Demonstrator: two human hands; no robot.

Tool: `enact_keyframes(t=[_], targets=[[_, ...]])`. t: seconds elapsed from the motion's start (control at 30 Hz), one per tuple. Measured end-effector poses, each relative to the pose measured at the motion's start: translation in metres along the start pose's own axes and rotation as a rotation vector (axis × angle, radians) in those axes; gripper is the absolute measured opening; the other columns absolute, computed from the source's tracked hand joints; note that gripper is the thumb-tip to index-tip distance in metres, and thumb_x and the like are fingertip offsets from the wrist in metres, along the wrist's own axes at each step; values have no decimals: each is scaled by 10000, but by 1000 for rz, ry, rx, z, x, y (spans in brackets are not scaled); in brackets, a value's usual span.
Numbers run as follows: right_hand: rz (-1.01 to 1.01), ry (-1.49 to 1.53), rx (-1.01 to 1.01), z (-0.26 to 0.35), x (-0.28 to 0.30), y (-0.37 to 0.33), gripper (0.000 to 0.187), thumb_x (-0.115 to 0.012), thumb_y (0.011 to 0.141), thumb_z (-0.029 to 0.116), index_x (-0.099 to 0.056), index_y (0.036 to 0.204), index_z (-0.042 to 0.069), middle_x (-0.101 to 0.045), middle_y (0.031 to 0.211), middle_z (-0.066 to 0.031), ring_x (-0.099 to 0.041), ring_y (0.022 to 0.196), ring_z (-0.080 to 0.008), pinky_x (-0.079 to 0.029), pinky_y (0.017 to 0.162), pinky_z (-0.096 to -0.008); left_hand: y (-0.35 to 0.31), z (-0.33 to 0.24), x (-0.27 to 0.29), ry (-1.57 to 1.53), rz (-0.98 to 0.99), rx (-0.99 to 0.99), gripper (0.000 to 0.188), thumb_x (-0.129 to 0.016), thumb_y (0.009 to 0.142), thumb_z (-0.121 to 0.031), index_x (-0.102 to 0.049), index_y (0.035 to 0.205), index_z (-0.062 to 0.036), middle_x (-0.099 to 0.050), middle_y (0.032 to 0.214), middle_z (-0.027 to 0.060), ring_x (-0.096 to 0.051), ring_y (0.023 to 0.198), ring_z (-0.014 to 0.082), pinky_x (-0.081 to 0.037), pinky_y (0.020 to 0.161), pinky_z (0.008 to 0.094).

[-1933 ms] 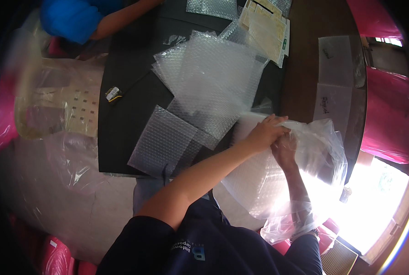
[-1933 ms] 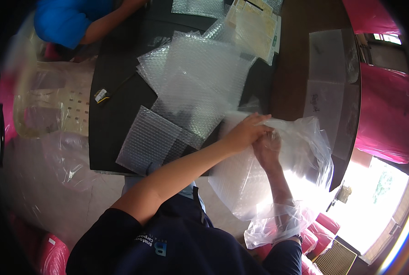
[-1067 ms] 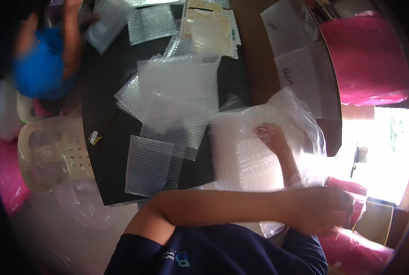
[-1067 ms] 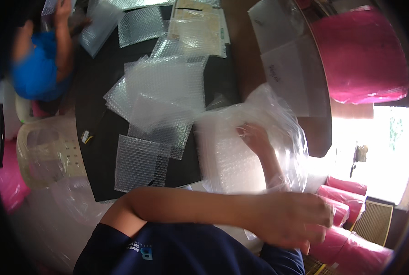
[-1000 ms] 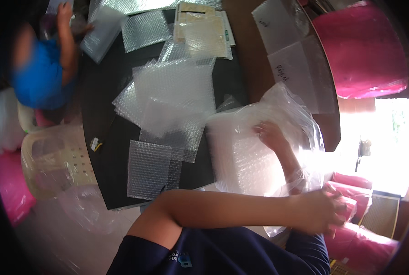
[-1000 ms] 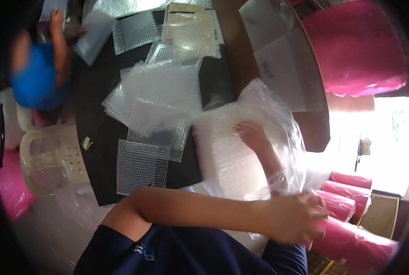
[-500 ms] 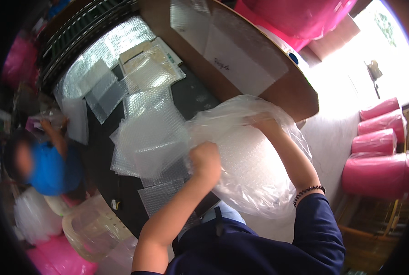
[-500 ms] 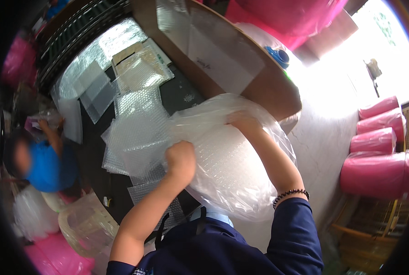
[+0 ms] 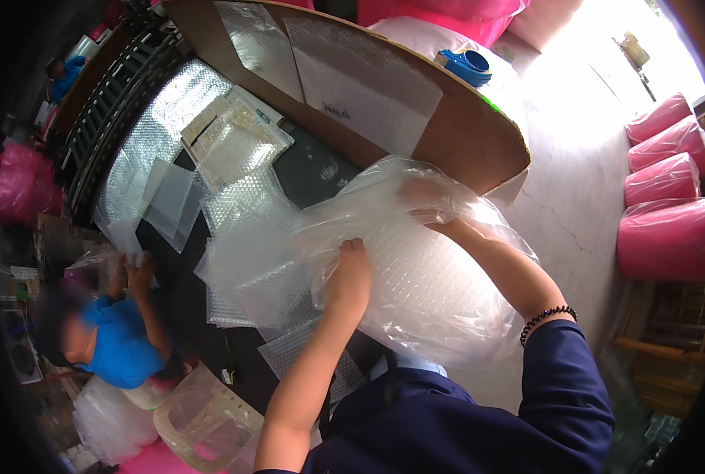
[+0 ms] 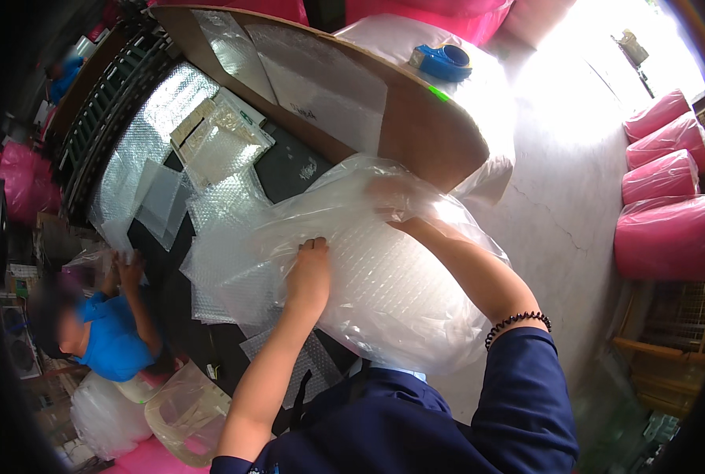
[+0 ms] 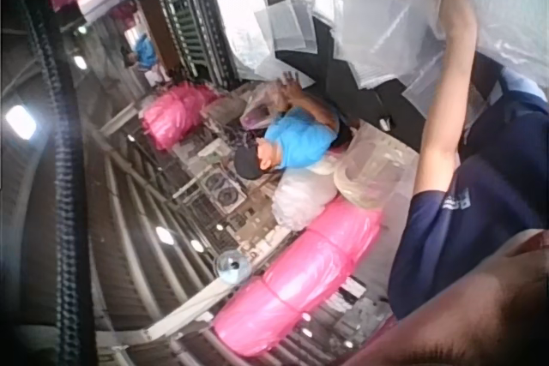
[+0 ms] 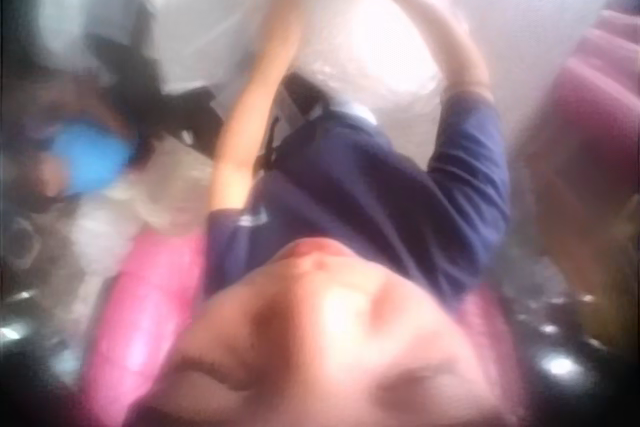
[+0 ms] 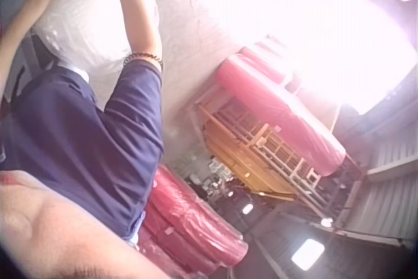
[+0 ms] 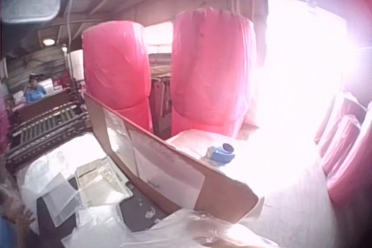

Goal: The person stacks and arranges sheets of bubble wrap on a table, organizing them into neat piles. Another person in a blue shirt works alongside, also handling bubble wrap. The recorder occasionally lifts and moves stacks of the material.

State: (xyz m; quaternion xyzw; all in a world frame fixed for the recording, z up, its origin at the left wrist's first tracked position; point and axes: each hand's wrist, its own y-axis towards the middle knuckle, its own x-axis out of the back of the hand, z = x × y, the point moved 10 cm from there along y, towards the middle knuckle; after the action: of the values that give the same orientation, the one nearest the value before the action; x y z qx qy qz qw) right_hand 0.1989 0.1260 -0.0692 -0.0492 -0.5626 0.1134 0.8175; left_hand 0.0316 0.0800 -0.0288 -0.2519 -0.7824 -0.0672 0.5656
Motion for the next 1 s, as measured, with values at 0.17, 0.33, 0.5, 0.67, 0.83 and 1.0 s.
enact_keyframes(t=[0.17,0.33,0.5,0.67,0.83,1.0], targets=[[1,24,21,7,-2,1,290,-468,896,200,-547,1142,68,-524,1168,-73,-513,1037,-182,-418,853,-290,0,11,-2,-49,-172,-106,312,-519,822,-104,-471,1111,5,-528,1056,195,-577,945,329,-502,766,395],[8,30,30,11,-2,1,307,-472,893,216,-536,1159,78,-500,1202,-75,-482,1078,-193,-391,887,-304,4,7,-10,186,-293,-301,343,-539,813,-106,-466,1122,23,-527,1077,199,-570,957,340,-503,778,413],[5,40,30,13,-1,-1,326,-476,889,232,-526,1176,87,-475,1237,-77,-451,1119,-203,-363,920,-318,-11,-8,-30,792,-348,-483,375,-559,803,-107,-461,1133,40,-527,1099,203,-564,968,350,-504,789,432],[-1,44,1,3,3,0,345,-479,886,248,-515,1194,96,-451,1271,-80,-421,1159,-214,-335,954,-332,-25,-11,-65,1709,-211,-777,408,-579,793,-109,-455,1144,58,-526,1121,208,-557,979,361,-506,801,450],[-1,52,40,15,8,12,365,-483,883,263,-504,1211,105,-426,1305,-82,-390,1200,-224,-307,988,-346,-25,2,-59,923,-392,-569,390,-558,827,-195,-475,1121,47,-510,1128,235,-499,1031,396,-416,886,475],[-10,83,24,25,24,13,386,-486,879,279,-494,1228,114,-401,1340,-85,-360,1241,-234,-279,1022,-360,-11,21,1,-119,-382,-267,457,-465,906,-321,-436,1202,25,-432,1226,257,-410,1140,393,-333,963,464]])
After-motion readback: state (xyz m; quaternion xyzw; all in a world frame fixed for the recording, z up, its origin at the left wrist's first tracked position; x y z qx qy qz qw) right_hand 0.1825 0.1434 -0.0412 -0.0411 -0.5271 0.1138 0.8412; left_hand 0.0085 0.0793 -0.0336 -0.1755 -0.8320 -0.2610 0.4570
